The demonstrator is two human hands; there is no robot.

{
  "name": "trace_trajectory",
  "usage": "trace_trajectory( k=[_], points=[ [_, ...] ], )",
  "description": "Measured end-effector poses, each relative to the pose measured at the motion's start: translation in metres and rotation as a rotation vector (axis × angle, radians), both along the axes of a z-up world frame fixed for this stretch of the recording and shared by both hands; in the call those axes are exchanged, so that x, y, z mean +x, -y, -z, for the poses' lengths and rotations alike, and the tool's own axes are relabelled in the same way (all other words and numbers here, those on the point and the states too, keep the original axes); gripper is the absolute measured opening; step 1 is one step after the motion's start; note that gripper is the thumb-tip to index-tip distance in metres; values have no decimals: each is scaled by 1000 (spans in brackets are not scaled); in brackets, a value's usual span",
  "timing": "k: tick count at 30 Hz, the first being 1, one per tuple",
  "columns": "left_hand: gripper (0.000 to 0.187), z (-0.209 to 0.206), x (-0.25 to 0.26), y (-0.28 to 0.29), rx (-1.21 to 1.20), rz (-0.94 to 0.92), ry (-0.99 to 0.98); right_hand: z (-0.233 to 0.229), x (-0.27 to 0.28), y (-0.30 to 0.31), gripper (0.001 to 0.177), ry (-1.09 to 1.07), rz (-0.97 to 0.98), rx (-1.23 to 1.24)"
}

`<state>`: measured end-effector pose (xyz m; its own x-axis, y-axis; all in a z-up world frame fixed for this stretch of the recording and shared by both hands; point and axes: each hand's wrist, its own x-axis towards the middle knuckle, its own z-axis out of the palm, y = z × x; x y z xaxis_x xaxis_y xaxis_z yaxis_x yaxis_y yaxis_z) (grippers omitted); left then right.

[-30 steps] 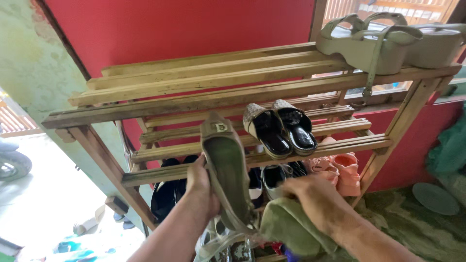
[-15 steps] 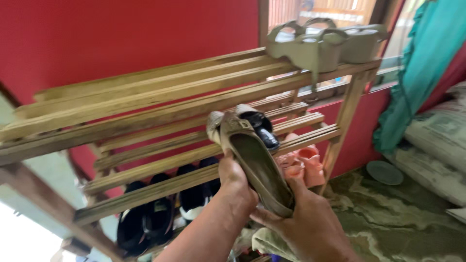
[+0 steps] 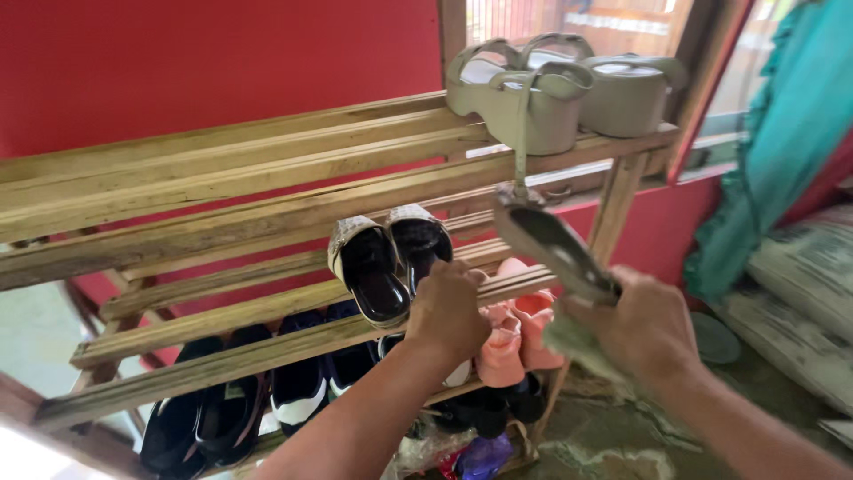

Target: The person wipes several pairs of shoes on a wooden rack using a cloth. They handle each shoe individually, wiping the exterior surfaces before placing them back on the rack.

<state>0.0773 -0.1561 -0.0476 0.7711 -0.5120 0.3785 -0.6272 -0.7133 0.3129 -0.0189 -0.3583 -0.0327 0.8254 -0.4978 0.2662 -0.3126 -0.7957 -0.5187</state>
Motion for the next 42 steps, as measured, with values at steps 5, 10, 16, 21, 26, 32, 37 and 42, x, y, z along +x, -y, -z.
trace_trajectory(
  k=[5, 10, 16, 21, 26, 32, 37, 42],
  points=[
    [37, 21, 16, 7, 227, -39, 110, 8, 69, 45, 59, 26, -37, -117],
    [22, 25, 22, 13, 271, -107, 161, 15, 111, 49, 53, -76, -38, -12],
    [15, 20, 20, 17, 258, -139, 150, 17, 113, 49, 73, -161, -56, -26],
    [15, 19, 14, 17, 178, -150, 179, 17, 106, 46, 74, -138, -90, -38],
    [18, 18, 10, 20, 168, -154, 130, 21, 99, 42, 68, -75, -59, -32],
    [21, 14, 8, 20, 182, -149, 108, 24, 101, 41, 70, -56, -58, -12],
    [22, 9, 7, 21, 186, -147, 72, 16, 102, 42, 73, -106, -49, -8],
    [27, 6, 2, 20, 230, -148, 21, 4, 78, 35, 89, -197, -66, 39]
  ],
)
